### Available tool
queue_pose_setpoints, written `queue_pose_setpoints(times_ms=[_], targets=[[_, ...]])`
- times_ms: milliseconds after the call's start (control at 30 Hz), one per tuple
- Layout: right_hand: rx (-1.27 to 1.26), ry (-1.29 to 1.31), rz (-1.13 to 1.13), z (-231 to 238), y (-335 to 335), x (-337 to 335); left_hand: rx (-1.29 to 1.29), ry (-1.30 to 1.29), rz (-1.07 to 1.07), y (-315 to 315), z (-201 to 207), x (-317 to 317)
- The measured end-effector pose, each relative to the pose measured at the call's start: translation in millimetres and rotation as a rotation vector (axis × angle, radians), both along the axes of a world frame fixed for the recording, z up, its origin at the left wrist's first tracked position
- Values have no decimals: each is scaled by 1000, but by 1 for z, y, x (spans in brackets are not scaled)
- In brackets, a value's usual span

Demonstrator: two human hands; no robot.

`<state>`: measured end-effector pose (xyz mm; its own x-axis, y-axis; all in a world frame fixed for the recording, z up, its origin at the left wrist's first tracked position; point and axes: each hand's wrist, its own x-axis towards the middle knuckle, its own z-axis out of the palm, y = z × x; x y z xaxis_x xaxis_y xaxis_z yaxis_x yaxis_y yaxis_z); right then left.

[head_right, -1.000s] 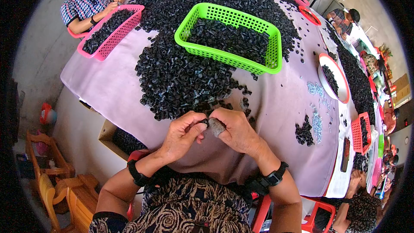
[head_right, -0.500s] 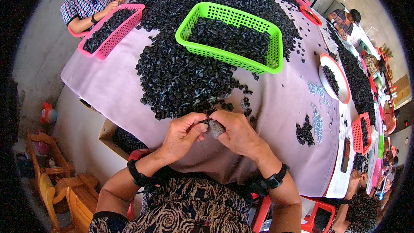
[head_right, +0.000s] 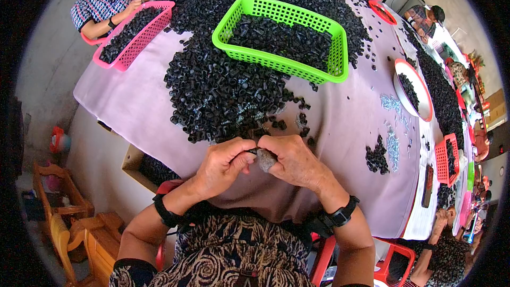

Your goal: Sort small black shoe components from a pile on the table into a green plastic basket.

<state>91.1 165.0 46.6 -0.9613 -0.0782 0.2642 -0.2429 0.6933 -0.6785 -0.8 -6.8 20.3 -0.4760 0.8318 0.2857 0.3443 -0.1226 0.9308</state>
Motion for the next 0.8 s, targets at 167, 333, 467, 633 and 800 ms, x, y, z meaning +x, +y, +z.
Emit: queue_pose_setpoints(times_ms=[167, 333, 467, 633, 800], targets=[[-74, -22, -49, -4, -4, -1, 5, 274, 161, 0, -4, 8], [-89, -63, -108, -4, -7, -2, 49, 540, 309, 5, -6, 9], [-57, -76, -83, -5, -3, 0, 11, 409, 244, 6, -4, 5], [-150, -191, -8, 12, 1, 1, -33, 201, 180, 4, -1, 7], [-405, -471, 40, 17, 17, 6, 23, 54, 113, 4, 7, 10]])
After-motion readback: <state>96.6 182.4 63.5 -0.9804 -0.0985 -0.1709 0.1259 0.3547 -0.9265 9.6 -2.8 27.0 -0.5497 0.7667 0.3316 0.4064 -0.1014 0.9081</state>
